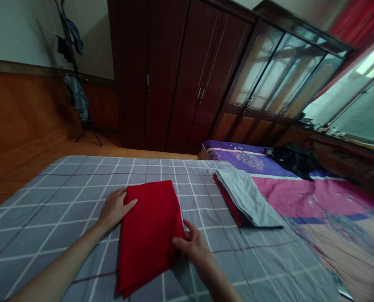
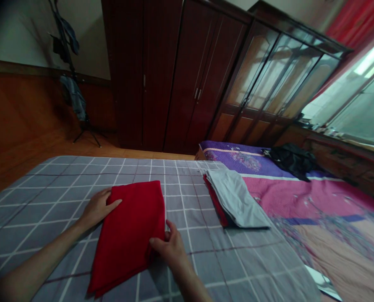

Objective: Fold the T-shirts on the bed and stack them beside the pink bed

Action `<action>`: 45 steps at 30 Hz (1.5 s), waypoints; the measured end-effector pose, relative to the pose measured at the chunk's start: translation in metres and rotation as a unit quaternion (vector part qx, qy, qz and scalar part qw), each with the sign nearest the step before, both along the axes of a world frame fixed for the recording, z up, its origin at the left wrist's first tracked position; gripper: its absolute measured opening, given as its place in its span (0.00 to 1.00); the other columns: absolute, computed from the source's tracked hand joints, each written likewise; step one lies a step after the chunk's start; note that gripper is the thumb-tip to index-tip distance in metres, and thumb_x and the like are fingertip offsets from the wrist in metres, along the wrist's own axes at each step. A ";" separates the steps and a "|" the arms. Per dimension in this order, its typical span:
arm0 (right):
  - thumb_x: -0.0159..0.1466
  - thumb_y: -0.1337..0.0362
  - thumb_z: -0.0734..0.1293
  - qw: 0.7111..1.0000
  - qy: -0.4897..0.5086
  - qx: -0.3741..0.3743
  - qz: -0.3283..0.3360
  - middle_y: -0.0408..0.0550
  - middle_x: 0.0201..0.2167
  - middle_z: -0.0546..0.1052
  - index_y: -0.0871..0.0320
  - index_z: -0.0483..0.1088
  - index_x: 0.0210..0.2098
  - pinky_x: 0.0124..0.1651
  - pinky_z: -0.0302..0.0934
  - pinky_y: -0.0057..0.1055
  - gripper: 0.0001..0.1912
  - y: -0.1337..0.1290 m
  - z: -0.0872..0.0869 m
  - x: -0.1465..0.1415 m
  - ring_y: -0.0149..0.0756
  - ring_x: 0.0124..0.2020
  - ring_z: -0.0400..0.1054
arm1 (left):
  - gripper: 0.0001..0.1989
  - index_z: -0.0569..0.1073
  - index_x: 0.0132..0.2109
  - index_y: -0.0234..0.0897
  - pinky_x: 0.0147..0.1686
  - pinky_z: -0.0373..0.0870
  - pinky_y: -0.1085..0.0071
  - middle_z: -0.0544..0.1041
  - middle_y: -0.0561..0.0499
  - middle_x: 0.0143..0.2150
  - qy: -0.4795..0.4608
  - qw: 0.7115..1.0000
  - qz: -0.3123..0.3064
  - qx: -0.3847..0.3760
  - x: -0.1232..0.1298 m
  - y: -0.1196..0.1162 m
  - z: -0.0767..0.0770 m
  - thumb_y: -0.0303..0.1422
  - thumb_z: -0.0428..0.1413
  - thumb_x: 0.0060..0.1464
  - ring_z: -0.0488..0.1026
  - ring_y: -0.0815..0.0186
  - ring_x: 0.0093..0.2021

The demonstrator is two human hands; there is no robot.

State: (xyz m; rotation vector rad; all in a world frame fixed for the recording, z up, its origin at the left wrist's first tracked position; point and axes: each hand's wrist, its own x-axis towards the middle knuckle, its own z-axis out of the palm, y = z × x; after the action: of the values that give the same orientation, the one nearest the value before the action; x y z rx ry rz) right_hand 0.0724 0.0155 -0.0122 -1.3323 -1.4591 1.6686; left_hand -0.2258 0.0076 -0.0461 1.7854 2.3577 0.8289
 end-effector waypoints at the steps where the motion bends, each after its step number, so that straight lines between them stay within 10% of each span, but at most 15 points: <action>1: 0.44 0.56 0.72 0.997 0.059 -0.040 -0.015 0.48 0.30 0.77 0.63 0.63 0.53 0.24 0.56 0.27 0.39 -0.007 -0.003 -0.002 0.35 0.25 0.69 | 0.26 0.72 0.48 0.31 0.55 0.61 0.58 0.74 0.38 0.51 -0.039 0.999 0.005 0.002 0.003 0.000 0.003 0.48 0.48 0.52 0.69 0.51 0.52; 8: 0.45 0.54 0.74 0.985 0.136 -0.049 -0.092 0.49 0.28 0.77 0.62 0.72 0.32 0.31 0.62 0.29 0.20 -0.041 0.002 -0.020 0.35 0.29 0.70 | 0.24 0.69 0.47 0.34 0.48 0.68 0.61 0.77 0.43 0.45 -0.314 0.948 -0.009 0.052 0.020 -0.005 0.023 0.48 0.53 0.51 0.74 0.55 0.44; 15: 0.47 0.63 0.72 0.991 0.045 0.090 -0.087 0.51 0.41 0.77 0.61 0.69 0.48 0.43 0.64 0.34 0.28 -0.028 0.015 -0.030 0.42 0.40 0.70 | 0.24 0.69 0.44 0.36 0.47 0.69 0.61 0.78 0.46 0.42 -0.456 0.888 -0.013 0.066 0.020 -0.004 0.019 0.48 0.59 0.47 0.74 0.53 0.45; 19: 0.49 0.61 0.70 0.992 0.053 0.029 -0.115 0.45 0.23 0.76 0.62 0.74 0.30 0.29 0.62 0.30 0.12 -0.007 0.018 -0.020 0.37 0.26 0.69 | 0.25 0.69 0.47 0.36 0.48 0.70 0.62 0.78 0.47 0.44 -0.557 0.828 -0.006 0.068 0.027 -0.006 0.025 0.45 0.62 0.45 0.75 0.55 0.45; 26: 0.48 0.52 0.73 0.949 0.234 -0.111 -0.180 0.50 0.38 0.78 0.57 0.73 0.37 0.43 0.65 0.37 0.21 -0.016 0.012 0.001 0.44 0.42 0.72 | 0.23 0.71 0.48 0.36 0.45 0.73 0.63 0.78 0.47 0.46 -0.779 0.625 0.019 -0.045 0.055 -0.015 0.045 0.31 0.65 0.42 0.76 0.54 0.46; 33: 0.42 0.46 0.73 0.947 0.206 -0.170 -0.177 0.41 0.16 0.70 0.56 0.67 0.28 0.18 0.60 0.31 0.24 -0.036 -0.017 -0.020 0.36 0.17 0.66 | 0.25 0.72 0.48 0.38 0.47 0.73 0.60 0.78 0.46 0.48 -0.789 0.609 0.033 -0.082 0.063 -0.019 0.049 0.31 0.67 0.39 0.73 0.50 0.50; 45: 0.51 0.64 0.73 0.918 0.337 -0.034 -0.206 0.48 0.33 0.79 0.57 0.73 0.36 0.36 0.68 0.35 0.13 -0.001 0.167 0.074 0.41 0.32 0.74 | 0.35 0.57 0.62 0.39 0.37 0.72 0.63 0.75 0.39 0.49 -0.748 0.635 -0.104 -0.164 0.065 -0.027 0.043 0.41 0.61 0.51 0.76 0.59 0.37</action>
State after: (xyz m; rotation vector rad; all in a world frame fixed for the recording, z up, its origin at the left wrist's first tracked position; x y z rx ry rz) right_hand 0.1466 0.0140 0.1551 -0.8713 -0.6700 1.6560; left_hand -0.1603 -0.0190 -0.0028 0.5325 0.9834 1.0531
